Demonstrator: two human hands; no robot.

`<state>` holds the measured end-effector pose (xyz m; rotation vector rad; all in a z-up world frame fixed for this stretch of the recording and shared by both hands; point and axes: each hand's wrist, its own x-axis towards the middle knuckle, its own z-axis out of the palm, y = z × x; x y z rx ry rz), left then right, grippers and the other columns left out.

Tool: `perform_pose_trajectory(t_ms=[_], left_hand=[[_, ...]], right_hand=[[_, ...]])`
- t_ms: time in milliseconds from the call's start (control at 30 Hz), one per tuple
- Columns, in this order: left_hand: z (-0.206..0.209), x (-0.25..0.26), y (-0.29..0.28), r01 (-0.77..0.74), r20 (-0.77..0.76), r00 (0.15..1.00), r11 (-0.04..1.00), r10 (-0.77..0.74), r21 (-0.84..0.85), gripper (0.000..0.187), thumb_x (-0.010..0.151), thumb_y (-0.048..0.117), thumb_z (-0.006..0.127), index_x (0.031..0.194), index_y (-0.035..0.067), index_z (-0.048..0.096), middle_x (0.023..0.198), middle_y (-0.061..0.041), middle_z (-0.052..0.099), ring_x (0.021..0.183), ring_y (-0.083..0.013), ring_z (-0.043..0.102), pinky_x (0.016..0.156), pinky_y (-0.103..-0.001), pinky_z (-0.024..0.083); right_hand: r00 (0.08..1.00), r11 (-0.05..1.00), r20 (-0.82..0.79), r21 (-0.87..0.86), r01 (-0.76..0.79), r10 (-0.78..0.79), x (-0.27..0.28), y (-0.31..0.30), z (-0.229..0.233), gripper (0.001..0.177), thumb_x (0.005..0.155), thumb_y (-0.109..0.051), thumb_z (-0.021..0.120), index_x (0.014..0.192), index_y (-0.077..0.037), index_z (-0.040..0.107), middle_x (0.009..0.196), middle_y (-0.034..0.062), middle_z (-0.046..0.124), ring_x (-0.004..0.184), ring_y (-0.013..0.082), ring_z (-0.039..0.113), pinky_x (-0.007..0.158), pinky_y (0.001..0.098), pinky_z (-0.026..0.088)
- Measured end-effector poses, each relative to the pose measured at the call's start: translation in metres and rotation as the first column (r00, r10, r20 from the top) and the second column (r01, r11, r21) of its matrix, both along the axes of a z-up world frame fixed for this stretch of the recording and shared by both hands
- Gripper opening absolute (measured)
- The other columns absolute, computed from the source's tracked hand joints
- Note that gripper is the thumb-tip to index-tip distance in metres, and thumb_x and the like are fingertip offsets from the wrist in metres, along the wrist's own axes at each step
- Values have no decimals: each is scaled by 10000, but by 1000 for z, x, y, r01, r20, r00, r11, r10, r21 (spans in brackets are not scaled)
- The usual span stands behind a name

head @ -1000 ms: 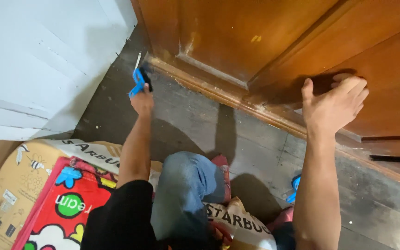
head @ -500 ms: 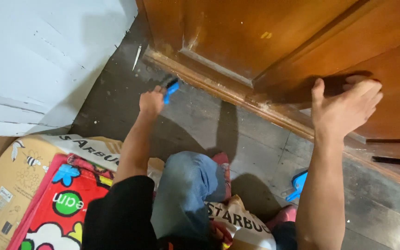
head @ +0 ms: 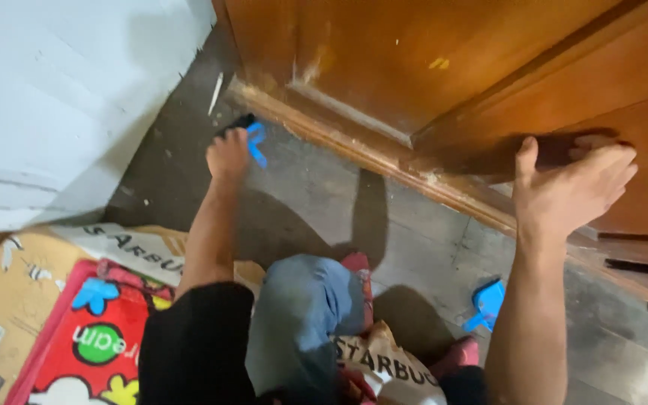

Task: Cleaning the crevices and surfaces of a wooden cabinet using a small brush and dustpan.

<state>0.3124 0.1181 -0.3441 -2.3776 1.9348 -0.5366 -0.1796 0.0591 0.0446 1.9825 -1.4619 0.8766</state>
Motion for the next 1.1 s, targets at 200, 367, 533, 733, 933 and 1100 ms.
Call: perform_pose_trajectory(t_ms=[200, 367, 533, 733, 933, 1100], left_hand=[[17, 2, 5, -60, -128, 988, 971, 92, 233, 457, 1070, 318, 521, 1456, 101, 411, 1379, -107, 592, 964, -368, 676, 557, -481, 583], [48, -31, 45, -258, -648, 760, 936, 45, -238, 308, 1082, 350, 472, 1281, 137, 567, 1044, -120, 697, 724, -447, 659, 525, -562, 473], [30, -76, 14, -205, -779, 184, 752, -600, -627, 359, 1116, 334, 383, 1254, 91, 609, 993, -56, 621, 784, -230, 580, 681, -369, 461], [-20, -156, 9, 182, -849, 498, 978, -178, -98, 448, 872, 253, 700, 1317, 297, 663, 1367, 4, 678, 1134, -276, 698, 980, -407, 520], [-1, -143, 24, -198, -569, 20, 555, -822, -808, 85, 1056, 88, 563, 1113, 28, 584, 1006, -84, 518, 890, -196, 525, 829, -283, 462], [-9, -144, -4, -387, -645, 660, 561, -386, -732, 195, 1098, 292, 581, 1036, 107, 581, 774, -7, 508, 718, -132, 510, 721, -288, 457]], right_hand=[[999, 1000, 32, -21, 20, -19, 0, -4, -2, 547, 1089, -546, 697, 1057, -22, 544, 1028, 148, 541, 903, 363, 533, 712, 501, 405], [999, 1000, 47, 7, 11, -11, -2, -6, -4, 555, 1086, -545, 708, 1044, -24, 522, 1017, 138, 525, 883, 368, 518, 670, 521, 408], [1000, 999, 12, 35, 27, -28, -7, -9, -6, 566, 1053, -553, 708, 1038, -22, 510, 994, 156, 494, 882, 373, 502, 672, 529, 420], [999, 999, -10, 38, 34, -34, -11, -14, -6, 579, 1050, -591, 700, 1002, -52, 493, 978, 133, 482, 875, 354, 494, 651, 513, 426], [999, 998, -25, 53, 24, -23, -10, -13, -2, 525, 933, -488, 824, 1025, -77, 511, 988, 126, 513, 891, 353, 510, 684, 514, 437], [998, 999, -44, 11, 35, -35, -9, -11, -6, 516, 960, -527, 772, 1008, -81, 517, 969, 104, 489, 867, 320, 484, 675, 486, 436]])
